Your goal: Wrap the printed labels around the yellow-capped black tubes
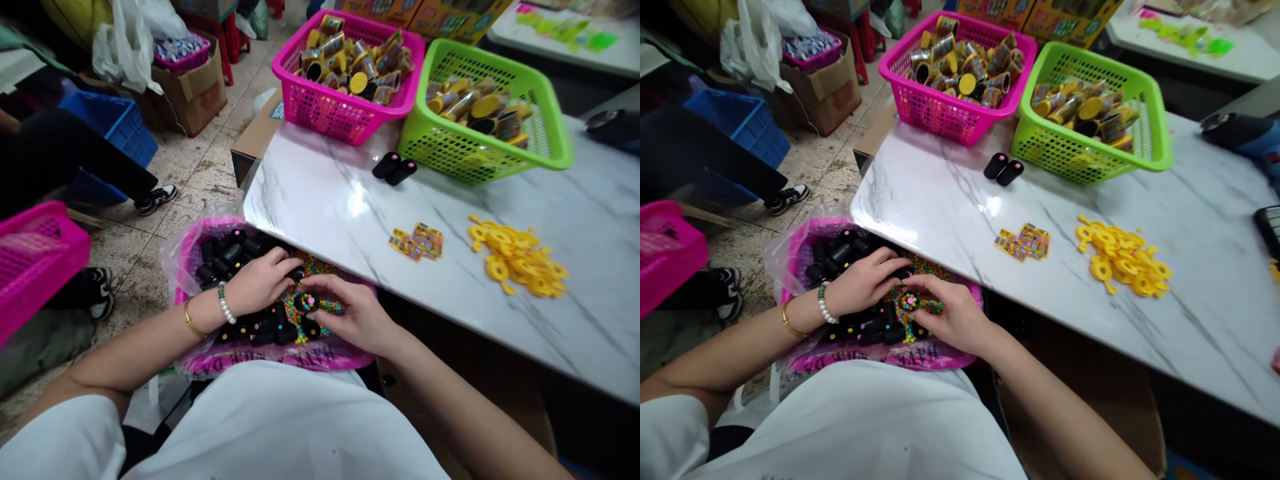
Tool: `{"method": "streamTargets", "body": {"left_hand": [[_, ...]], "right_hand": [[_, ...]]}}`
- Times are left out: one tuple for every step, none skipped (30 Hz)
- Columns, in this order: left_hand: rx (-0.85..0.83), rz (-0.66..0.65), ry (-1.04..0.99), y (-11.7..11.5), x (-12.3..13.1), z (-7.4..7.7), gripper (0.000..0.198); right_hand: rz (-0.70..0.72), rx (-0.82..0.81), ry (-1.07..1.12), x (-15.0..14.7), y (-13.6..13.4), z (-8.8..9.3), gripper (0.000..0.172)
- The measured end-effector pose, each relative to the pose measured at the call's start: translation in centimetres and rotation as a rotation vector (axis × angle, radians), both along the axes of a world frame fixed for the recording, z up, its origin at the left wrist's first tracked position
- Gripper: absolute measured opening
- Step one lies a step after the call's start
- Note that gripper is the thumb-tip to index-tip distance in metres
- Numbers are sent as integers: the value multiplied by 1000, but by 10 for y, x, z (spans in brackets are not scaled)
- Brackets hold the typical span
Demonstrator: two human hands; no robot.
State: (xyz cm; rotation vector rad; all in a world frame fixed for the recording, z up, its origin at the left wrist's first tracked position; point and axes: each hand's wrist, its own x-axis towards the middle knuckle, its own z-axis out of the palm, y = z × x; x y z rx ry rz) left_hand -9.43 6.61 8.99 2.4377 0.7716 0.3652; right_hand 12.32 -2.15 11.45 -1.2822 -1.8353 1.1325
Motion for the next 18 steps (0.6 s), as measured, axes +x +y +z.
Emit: {"method": "streamTargets", "body": {"left_hand": [[-9,-4,-25,-1,0,-1,34],[-19,-4,-51,-1,-1,-1,32],[-28,-2,-77,-2,-1,-2,30],[-34,4,-102,-2,-1,-2,29],[-38,11,-121,-3,-2,-2,28],[-39,20,-136,-3,-2,-2,28],[-38,27,-143,-3,-2,-2,28],[-37,29,-142,-3,-2,-2,28],[-37,29,-134,-3,-1,-2,28],[-40,27,-118,-3,-1,-2,27],[-45,23,-99,-3,-1,-2,27],[-51,18,-80,-3,-1,-2,26],[-59,13,-63,-3,-1,-3,26],[-65,10,-51,-3,-2,-3,26],[-69,6,-44,-3,-2,-4,26],[-70,4,-42,-3,-2,-4,26],[-70,0,-44,-3,-2,-5,27],[-69,-5,-49,-3,-3,-5,27]], "right_hand": [[17,26,-33,0,1,2,36],[30,62,-80,2,2,3,34],[40,110,-139,3,3,4,32],[51,167,-202,5,3,3,31],[62,229,-266,7,3,3,31],[78,286,-330,8,3,1,32],[97,334,-389,9,2,0,34],[114,372,-444,9,1,-2,34],[117,408,-499,9,0,-4,34],[113,444,-557,9,-1,-5,33],[112,478,-612,8,-1,-7,33],[117,501,-654,8,-1,-9,32],[126,508,-673,8,-1,-10,32],[132,499,-664,8,-1,-12,32],[131,477,-627,8,-1,-13,33],[119,447,-570,9,0,-14,35],[97,412,-501,10,0,-15,36],[71,372,-427,11,1,-14,37]]}}
